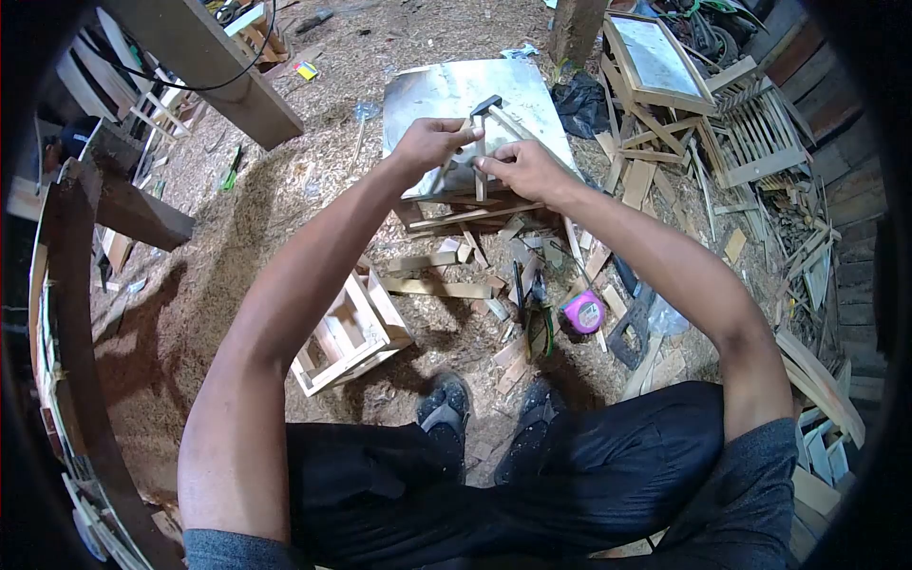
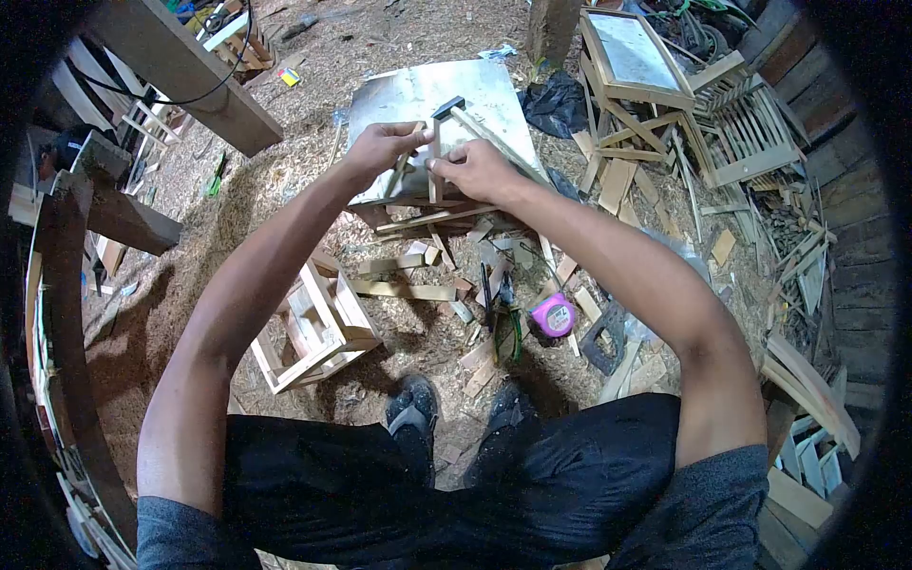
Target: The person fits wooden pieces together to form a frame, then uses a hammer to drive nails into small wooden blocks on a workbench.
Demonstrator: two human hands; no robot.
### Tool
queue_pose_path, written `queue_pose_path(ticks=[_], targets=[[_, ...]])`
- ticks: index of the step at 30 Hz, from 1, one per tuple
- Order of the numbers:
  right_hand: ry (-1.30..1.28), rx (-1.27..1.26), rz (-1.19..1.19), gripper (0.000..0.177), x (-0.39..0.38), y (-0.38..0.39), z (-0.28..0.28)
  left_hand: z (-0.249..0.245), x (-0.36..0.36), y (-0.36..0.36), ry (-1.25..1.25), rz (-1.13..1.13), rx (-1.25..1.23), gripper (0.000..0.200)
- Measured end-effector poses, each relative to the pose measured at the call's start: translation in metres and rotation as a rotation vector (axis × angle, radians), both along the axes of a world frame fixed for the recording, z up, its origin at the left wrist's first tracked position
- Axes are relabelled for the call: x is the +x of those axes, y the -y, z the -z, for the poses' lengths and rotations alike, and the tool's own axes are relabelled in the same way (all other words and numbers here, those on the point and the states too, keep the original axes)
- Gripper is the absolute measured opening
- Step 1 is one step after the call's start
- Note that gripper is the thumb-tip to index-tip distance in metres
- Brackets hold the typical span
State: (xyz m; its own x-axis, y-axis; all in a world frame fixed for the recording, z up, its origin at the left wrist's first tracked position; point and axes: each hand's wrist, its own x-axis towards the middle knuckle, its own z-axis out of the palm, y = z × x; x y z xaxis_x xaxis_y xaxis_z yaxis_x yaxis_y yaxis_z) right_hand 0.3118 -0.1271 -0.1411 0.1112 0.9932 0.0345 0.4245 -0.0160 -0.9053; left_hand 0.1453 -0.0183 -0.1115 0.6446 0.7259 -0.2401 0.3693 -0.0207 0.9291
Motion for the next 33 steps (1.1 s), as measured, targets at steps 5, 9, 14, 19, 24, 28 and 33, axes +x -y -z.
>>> queue_pose_path(ticks=[5, 9, 14, 19, 24, 28, 33], targets=[[0.400, -0.126, -0.051, 0.038, 0.019, -0.009, -0.008, 0.010, -0.002, -0.011, -0.287, 0.139, 0.210, 0.037], [0.490, -0.127, -0.034, 0.034, 0.014, -0.012, -0.014, 0.053, -0.002, -0.015, -0.139, 0.058, 0.940, 0.032], [0.616, -0.065, -0.037, 0.027, 0.003, -0.010, -0.020, 0.029, -0.003, -0.017, -0.220, 0.078, 0.569, 0.029], [0.680, 0.043, -0.075, 0.024, 0.003, -0.010, -0.025, 0.030, -0.008, -0.009, -0.195, 0.008, 0.491, 0.029], [0.699, 0.027, -0.093, 0.023, 0.003, -0.012, -0.021, 0.019, -0.009, -0.004, -0.248, 0.010, 0.444, 0.030], [0.684, 0.015, -0.101, 0.024, 0.004, -0.011, -0.022, 0.026, -0.010, -0.003, -0.148, 0.054, 0.604, 0.029], [0.767, 0.035, -0.131, 0.027, 0.001, -0.007, -0.024, 0.023, -0.003, 0.002, -0.187, 0.028, 0.673, 0.027]])
